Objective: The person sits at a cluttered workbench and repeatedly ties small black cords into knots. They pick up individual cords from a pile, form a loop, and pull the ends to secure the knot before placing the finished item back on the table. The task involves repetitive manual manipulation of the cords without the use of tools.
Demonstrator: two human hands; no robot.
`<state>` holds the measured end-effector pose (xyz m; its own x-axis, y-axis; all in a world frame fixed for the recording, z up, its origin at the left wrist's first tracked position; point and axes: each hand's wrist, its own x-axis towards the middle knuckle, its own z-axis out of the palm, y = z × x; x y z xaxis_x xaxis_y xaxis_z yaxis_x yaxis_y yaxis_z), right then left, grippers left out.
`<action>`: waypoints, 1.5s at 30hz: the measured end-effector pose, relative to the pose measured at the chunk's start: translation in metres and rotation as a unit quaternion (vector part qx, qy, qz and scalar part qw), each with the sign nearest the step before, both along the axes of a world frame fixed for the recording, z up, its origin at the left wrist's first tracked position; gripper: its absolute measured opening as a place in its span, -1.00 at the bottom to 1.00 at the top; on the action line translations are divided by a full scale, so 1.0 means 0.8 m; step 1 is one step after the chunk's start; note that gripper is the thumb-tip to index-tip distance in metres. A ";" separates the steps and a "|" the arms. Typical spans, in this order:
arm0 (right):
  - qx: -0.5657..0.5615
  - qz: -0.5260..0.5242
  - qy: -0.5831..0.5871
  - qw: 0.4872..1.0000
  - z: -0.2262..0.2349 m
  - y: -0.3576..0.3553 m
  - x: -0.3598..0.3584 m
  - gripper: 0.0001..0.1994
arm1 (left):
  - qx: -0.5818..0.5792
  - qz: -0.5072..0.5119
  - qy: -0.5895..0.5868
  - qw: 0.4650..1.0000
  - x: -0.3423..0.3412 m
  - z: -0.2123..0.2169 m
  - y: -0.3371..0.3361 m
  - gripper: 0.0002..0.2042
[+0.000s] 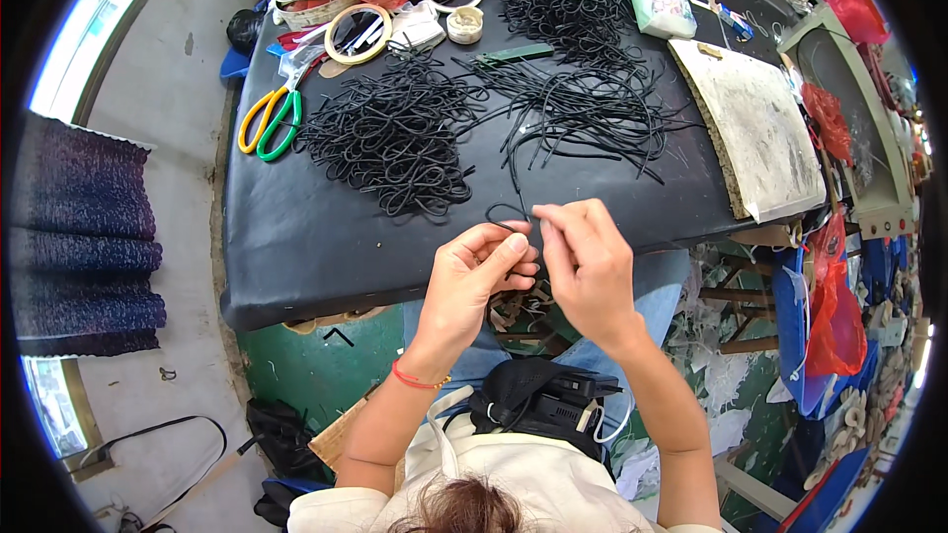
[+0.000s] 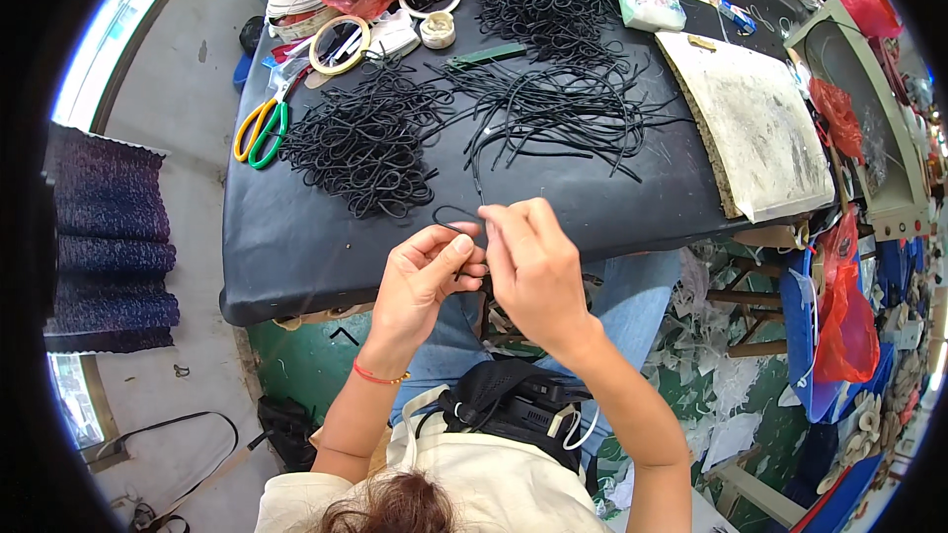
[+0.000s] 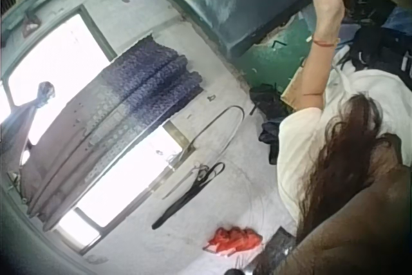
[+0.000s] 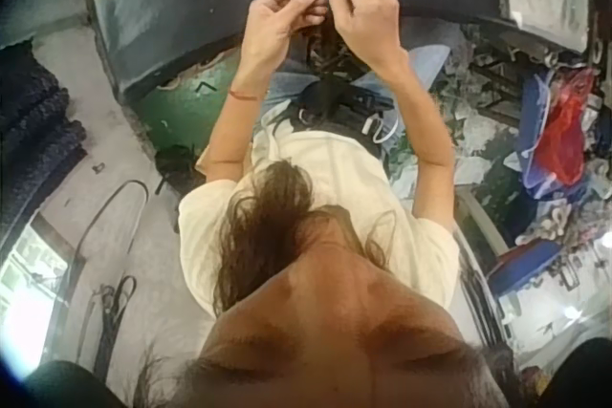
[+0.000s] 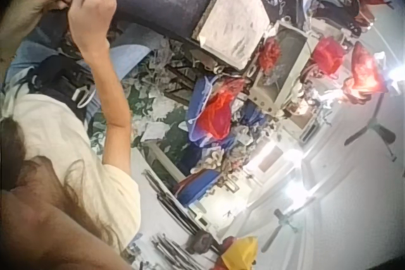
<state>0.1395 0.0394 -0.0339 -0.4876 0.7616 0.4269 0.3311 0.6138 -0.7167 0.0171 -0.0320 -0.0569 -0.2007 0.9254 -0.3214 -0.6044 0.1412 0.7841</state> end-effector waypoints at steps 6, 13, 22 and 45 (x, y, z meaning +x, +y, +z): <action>-0.018 0.060 0.002 0.998 -0.006 -0.006 0.005 -0.84 | 0.006 0.031 0.000 1.000 0.009 -0.006 0.004 -0.83; -0.074 0.060 -0.017 0.995 0.000 -0.003 0.023 -0.86 | 0.033 0.088 -0.130 0.987 -0.001 0.007 0.006 -0.84; 0.096 0.074 -0.034 0.992 -0.001 0.002 0.021 -0.77 | -0.068 -0.031 -0.114 0.991 -0.006 0.010 0.008 -0.79; -0.183 0.110 -0.042 0.976 0.011 0.033 0.043 -0.93 | 0.030 -0.157 0.141 0.977 -0.019 0.021 -0.004 -0.74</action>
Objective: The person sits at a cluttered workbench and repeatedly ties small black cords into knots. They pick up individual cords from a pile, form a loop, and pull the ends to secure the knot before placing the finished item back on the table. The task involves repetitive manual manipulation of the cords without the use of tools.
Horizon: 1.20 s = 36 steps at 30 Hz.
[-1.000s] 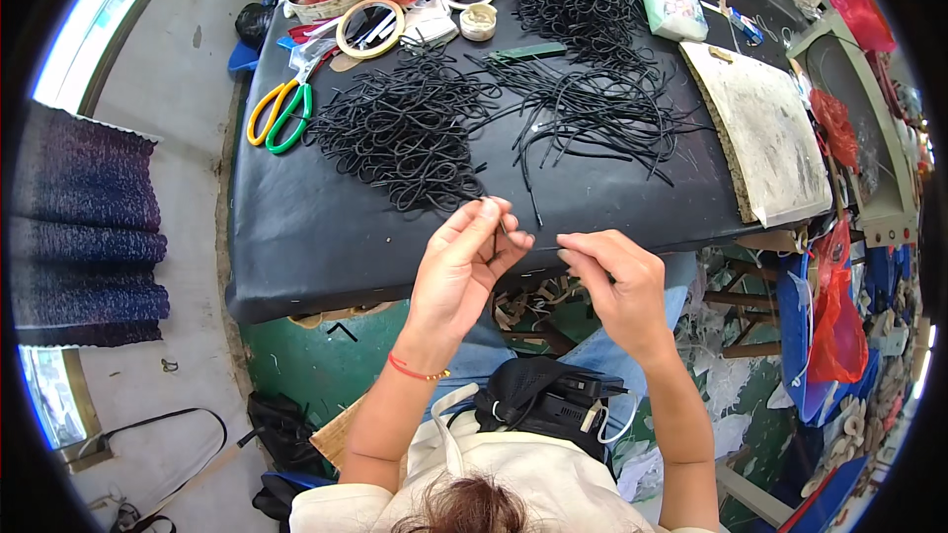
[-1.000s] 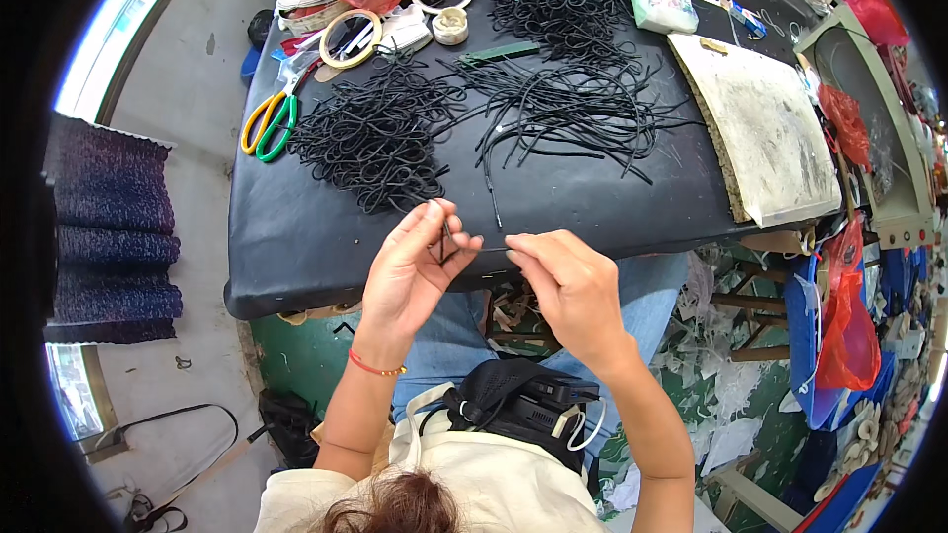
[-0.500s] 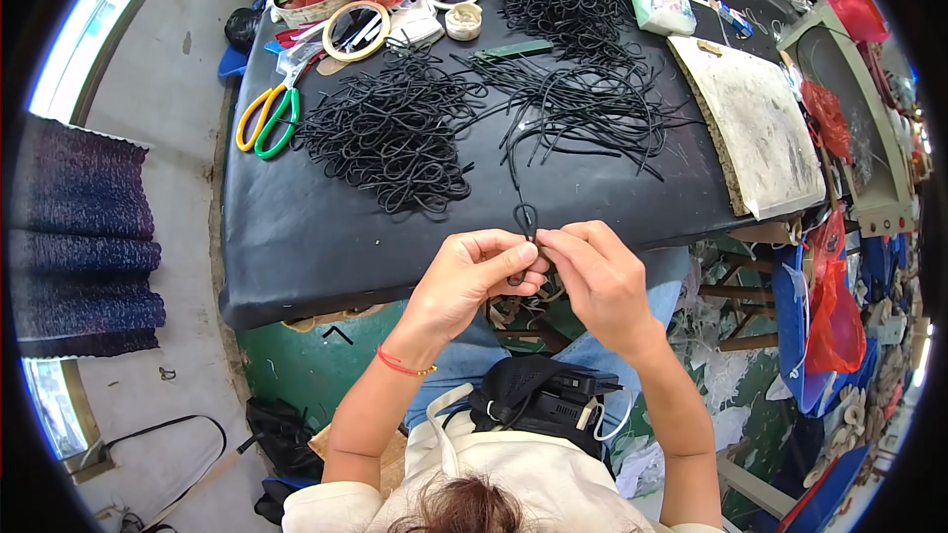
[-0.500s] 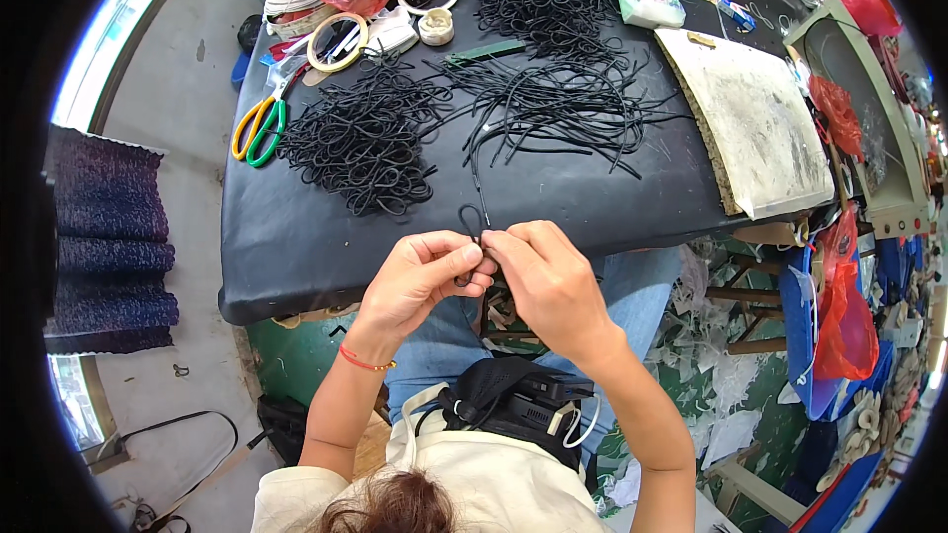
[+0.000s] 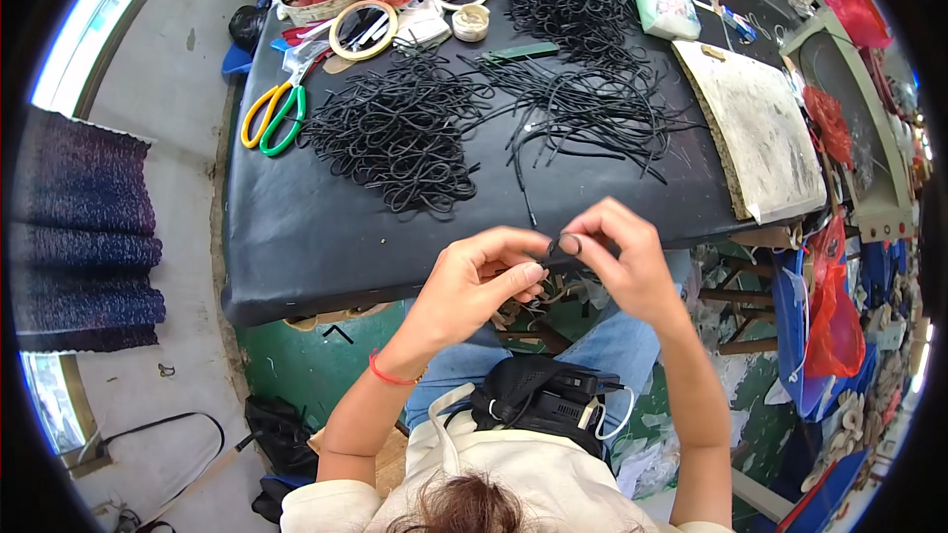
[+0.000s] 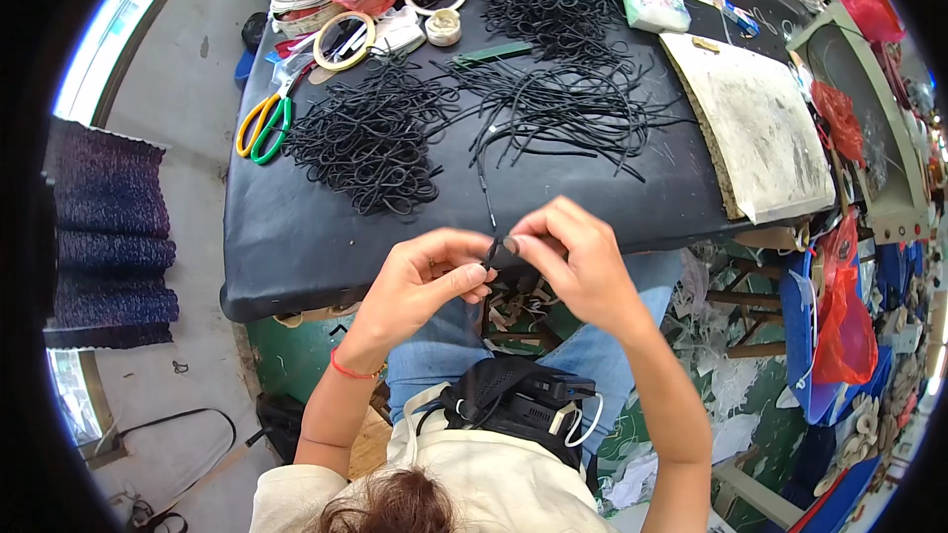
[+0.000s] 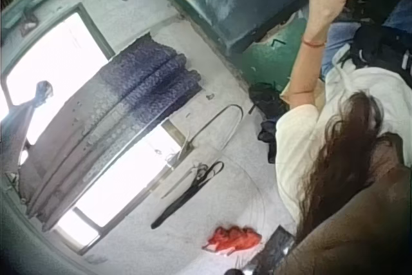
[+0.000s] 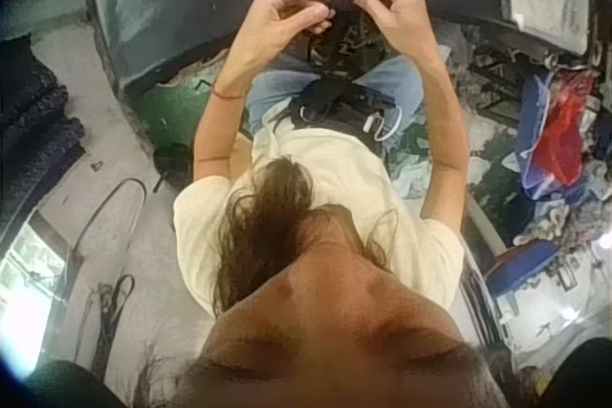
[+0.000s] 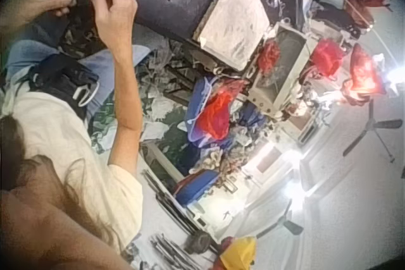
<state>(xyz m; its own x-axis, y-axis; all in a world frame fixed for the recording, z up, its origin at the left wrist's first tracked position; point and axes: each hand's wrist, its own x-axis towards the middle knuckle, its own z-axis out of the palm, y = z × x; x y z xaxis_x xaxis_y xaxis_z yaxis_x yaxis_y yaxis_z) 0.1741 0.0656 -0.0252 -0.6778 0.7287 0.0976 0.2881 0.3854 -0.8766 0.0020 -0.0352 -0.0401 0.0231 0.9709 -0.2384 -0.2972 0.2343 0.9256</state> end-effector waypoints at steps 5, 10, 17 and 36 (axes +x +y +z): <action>-0.023 0.011 0.033 0.999 -0.016 -0.033 0.004 -0.88 | -0.014 0.018 -0.087 0.996 0.002 0.001 0.005 -0.76; -0.249 -0.032 0.106 0.962 0.001 -0.059 0.005 -0.81 | 0.020 0.053 -0.020 0.998 0.006 -0.015 0.004 -0.82; -0.234 -0.062 0.160 0.957 -0.012 -0.061 -0.002 -0.88 | 0.018 0.099 -0.063 0.993 0.015 -0.011 0.002 -0.83; -0.241 -0.124 0.121 0.955 -0.020 -0.045 -0.014 -0.85 | 0.048 0.095 0.129 0.986 0.029 -0.004 -0.005 -0.85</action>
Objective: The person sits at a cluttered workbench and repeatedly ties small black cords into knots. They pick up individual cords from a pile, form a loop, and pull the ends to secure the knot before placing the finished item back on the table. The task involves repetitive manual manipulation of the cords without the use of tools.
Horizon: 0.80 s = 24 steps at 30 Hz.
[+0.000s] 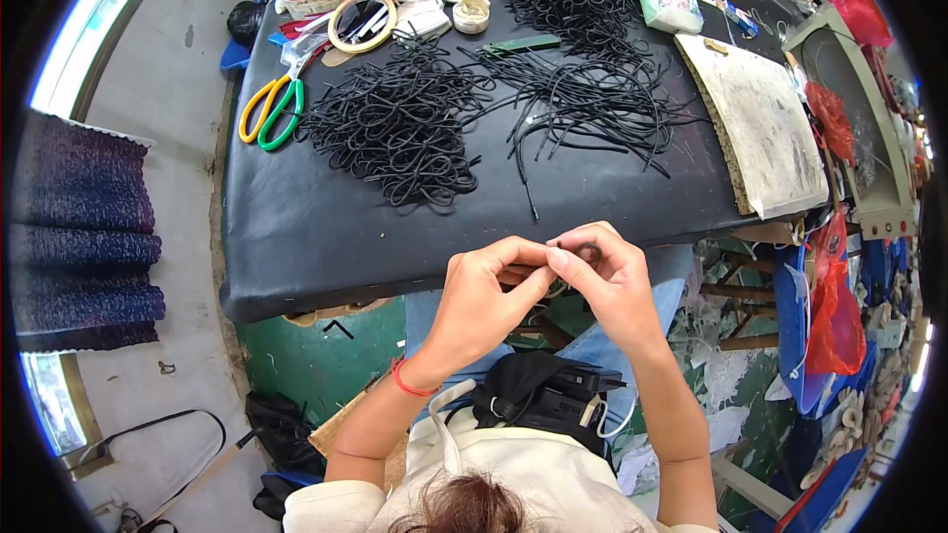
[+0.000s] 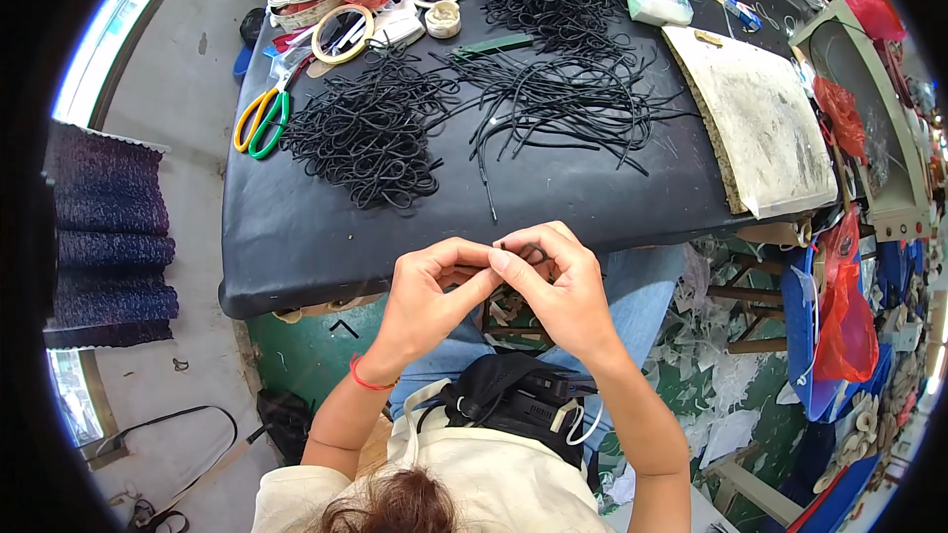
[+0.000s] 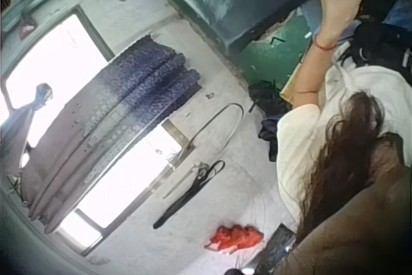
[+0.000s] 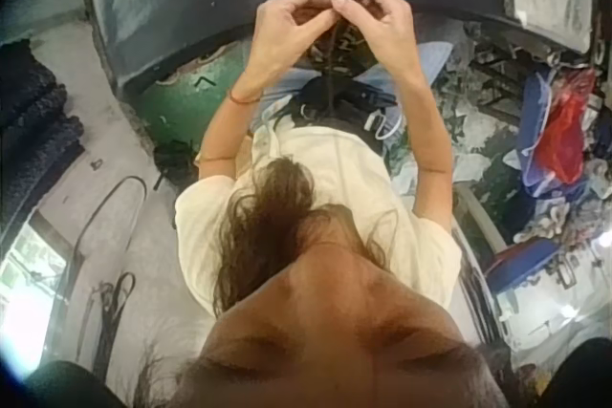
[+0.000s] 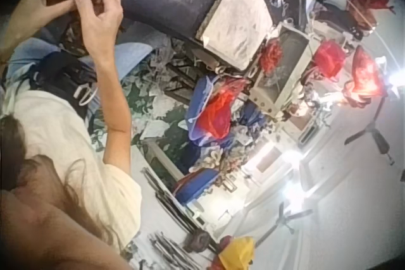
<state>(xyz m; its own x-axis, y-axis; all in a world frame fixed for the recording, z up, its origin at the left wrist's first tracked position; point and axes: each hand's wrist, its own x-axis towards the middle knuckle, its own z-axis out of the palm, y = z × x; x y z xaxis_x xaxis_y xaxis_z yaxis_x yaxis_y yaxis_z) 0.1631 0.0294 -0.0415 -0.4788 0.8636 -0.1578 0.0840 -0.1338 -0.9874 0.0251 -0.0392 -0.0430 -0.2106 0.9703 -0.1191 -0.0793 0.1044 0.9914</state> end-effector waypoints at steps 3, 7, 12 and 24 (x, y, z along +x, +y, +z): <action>-0.063 0.016 0.040 0.997 0.009 0.000 0.000 -0.87 | -0.012 -0.032 0.068 0.997 -0.004 0.013 -0.001 -0.82; -0.116 -0.014 0.087 0.989 0.005 0.001 -0.001 -0.86 | -0.001 -0.074 0.095 0.993 -0.007 0.014 0.001 -0.80; -0.095 -0.065 0.090 0.989 -0.009 -0.001 -0.002 -0.84 | -0.002 -0.087 0.050 0.995 0.004 0.003 -0.004 -0.80; -0.070 -0.166 0.098 0.979 0.006 -0.004 -0.014 -0.78 | -0.042 -0.054 -0.124 0.990 0.009 -0.009 -0.006 -0.83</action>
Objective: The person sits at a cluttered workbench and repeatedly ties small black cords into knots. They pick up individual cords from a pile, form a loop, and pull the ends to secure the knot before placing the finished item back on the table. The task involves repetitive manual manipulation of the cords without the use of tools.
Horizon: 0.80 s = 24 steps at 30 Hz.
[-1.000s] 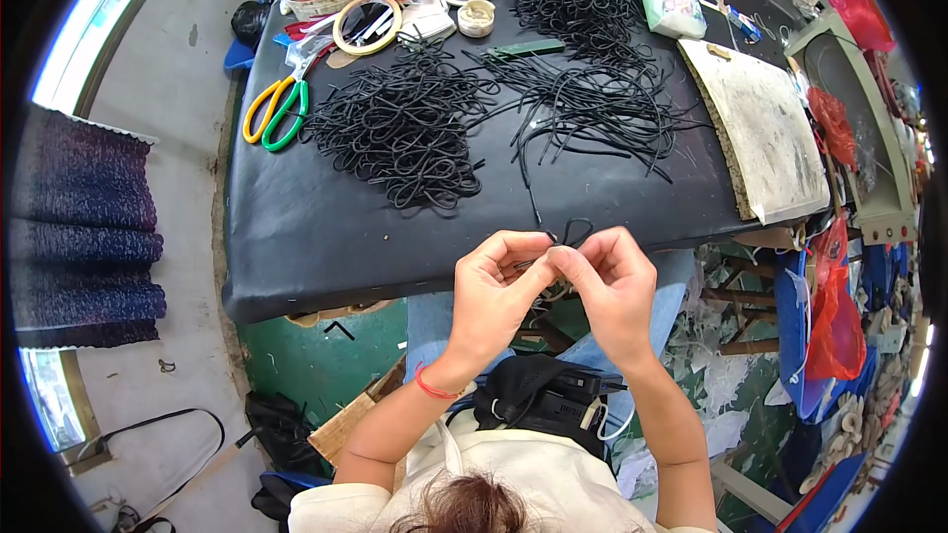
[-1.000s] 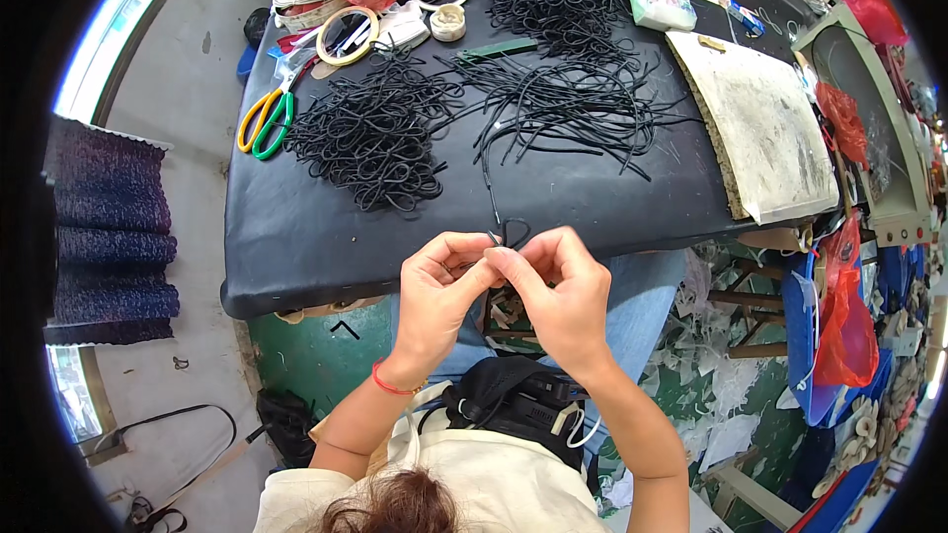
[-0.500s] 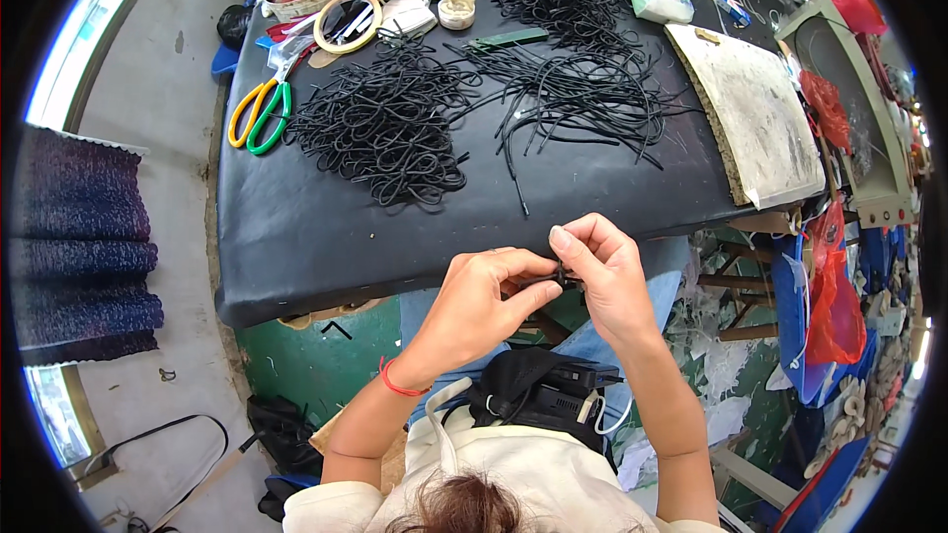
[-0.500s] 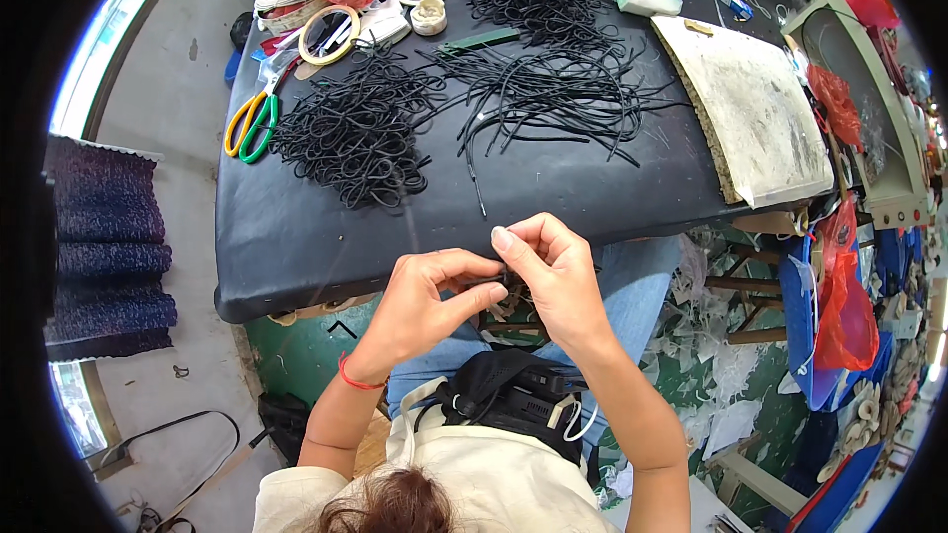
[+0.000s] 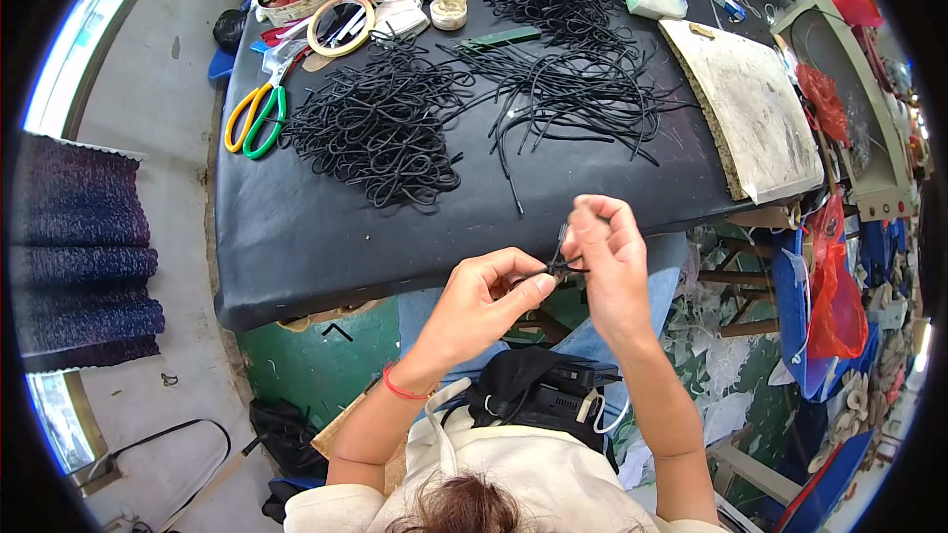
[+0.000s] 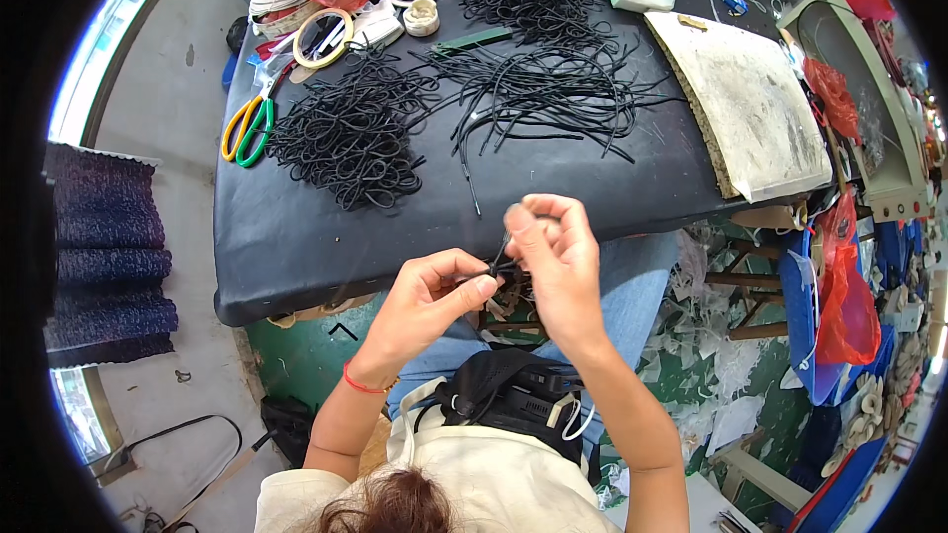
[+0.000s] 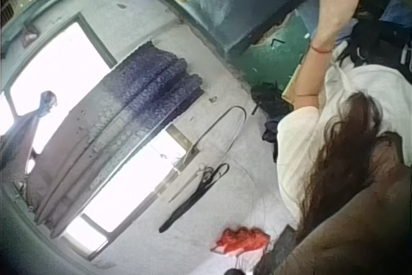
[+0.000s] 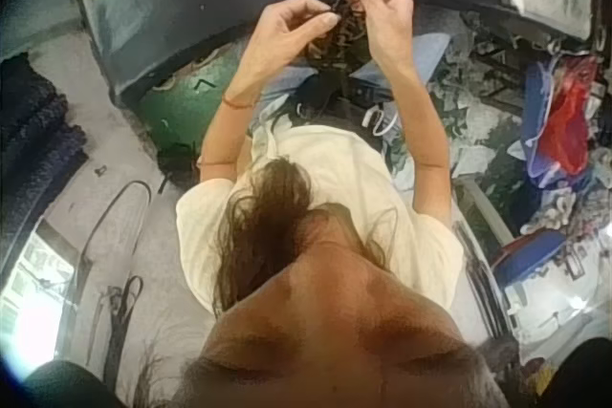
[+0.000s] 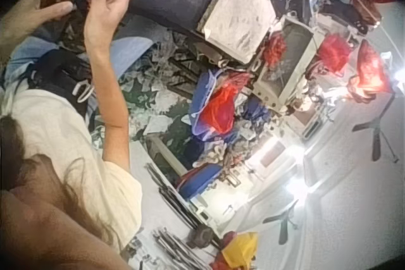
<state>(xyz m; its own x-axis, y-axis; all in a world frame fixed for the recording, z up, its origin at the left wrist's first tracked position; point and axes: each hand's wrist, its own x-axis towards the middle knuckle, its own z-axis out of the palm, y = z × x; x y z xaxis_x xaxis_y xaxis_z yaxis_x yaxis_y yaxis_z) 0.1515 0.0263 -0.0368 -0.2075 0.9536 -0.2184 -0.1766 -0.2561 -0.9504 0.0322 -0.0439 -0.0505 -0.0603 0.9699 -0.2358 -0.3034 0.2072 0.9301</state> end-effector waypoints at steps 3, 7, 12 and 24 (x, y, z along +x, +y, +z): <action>-0.055 0.115 -0.074 0.989 -0.001 0.009 0.032 -0.69 | -0.017 -0.038 0.013 0.999 -0.012 0.003 -0.001 -0.84; 0.023 0.187 -0.105 0.976 -0.001 -0.002 0.027 -0.69 | -0.049 -0.108 0.065 0.991 -0.022 0.011 0.004 -0.85; 0.046 0.186 -0.087 0.978 0.006 -0.002 0.027 -0.75 | -0.062 -0.128 0.048 0.989 -0.024 0.013 0.005 -0.85; 0.168 0.013 -0.203 0.965 -0.012 -0.002 0.008 -0.70 | 0.009 -0.014 0.044 0.999 0.012 0.001 0.000 -0.85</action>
